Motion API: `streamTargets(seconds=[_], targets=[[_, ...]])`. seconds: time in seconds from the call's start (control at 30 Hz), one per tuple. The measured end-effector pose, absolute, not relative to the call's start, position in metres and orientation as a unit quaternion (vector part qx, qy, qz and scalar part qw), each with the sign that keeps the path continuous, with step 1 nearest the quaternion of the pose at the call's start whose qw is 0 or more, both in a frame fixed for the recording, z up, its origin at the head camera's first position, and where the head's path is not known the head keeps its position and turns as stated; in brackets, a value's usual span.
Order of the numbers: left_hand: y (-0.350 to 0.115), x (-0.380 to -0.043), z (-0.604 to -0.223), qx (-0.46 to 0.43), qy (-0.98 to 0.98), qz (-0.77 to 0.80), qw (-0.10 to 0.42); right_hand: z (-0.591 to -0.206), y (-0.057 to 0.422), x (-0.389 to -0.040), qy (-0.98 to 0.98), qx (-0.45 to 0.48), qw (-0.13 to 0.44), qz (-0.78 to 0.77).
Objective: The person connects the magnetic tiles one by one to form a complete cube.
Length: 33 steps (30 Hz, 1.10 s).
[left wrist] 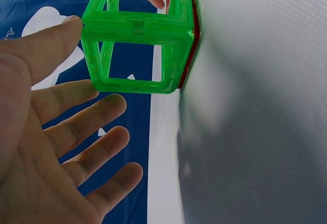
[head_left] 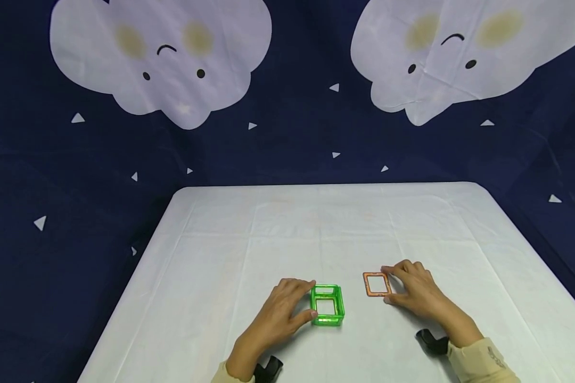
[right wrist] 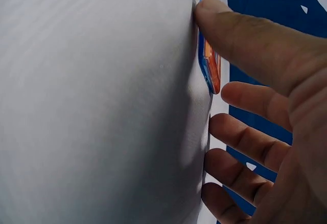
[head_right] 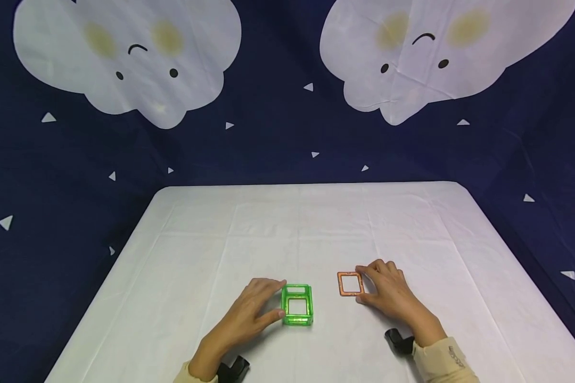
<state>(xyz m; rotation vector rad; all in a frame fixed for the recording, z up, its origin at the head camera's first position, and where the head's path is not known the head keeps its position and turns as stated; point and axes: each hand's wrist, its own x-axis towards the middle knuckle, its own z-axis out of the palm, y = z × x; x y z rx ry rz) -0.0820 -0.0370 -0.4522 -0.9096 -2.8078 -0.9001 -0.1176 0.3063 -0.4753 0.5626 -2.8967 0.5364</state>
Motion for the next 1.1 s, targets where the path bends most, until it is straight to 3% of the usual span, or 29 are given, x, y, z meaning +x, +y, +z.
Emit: streamTargets(seconds=[0.5,1.1], targets=[[-0.038,-0.081,-0.451,-0.287,-0.91,-0.299,0.024,-0.475,0.308,-0.12,-0.963,0.193,0.06,0.177],[-0.039,-0.082,-0.454,-0.298,-0.907,-0.294,0.039,-0.464,0.301,-0.113,-0.946,0.213,0.142,0.2]])
